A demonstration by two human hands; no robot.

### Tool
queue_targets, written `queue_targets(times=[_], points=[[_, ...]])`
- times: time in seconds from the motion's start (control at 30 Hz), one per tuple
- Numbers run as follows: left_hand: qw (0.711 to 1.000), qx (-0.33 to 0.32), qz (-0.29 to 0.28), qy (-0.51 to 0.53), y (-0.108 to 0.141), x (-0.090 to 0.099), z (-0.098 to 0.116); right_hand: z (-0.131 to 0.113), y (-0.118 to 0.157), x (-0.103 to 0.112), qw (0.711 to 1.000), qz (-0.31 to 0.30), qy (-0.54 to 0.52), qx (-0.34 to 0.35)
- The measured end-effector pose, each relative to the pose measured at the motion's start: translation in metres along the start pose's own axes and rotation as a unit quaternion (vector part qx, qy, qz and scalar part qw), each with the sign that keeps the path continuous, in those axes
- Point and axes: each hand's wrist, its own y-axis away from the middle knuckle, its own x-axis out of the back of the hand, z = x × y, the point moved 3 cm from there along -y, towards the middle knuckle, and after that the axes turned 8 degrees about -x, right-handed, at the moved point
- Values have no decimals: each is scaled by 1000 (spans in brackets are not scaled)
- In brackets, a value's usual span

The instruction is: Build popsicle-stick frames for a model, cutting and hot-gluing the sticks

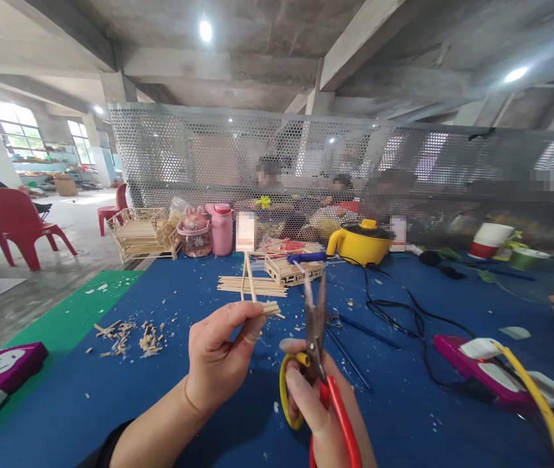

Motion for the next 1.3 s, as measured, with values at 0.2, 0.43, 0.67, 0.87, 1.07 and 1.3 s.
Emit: queue_targets(times=[0.2,0.43,0.67,0.87,1.07,1.3], points=[[998,-8,-64,5,0,-8,7,-34,-17,2,996,33,-81,28],[995,37,-76,46,7,-13,3,-43,-28,1,993,28,-93,69],[976,120,-114,141,13,-13,-2,-57,-32,3,997,22,-30,73],[934,253,-78,238,15,-20,-11,-57,-33,2,996,11,12,89],[912,316,-82,247,10,-21,-11,-54,-36,1,996,22,6,87],[921,291,-122,227,8,-20,-11,-52,-38,4,995,17,14,95]])
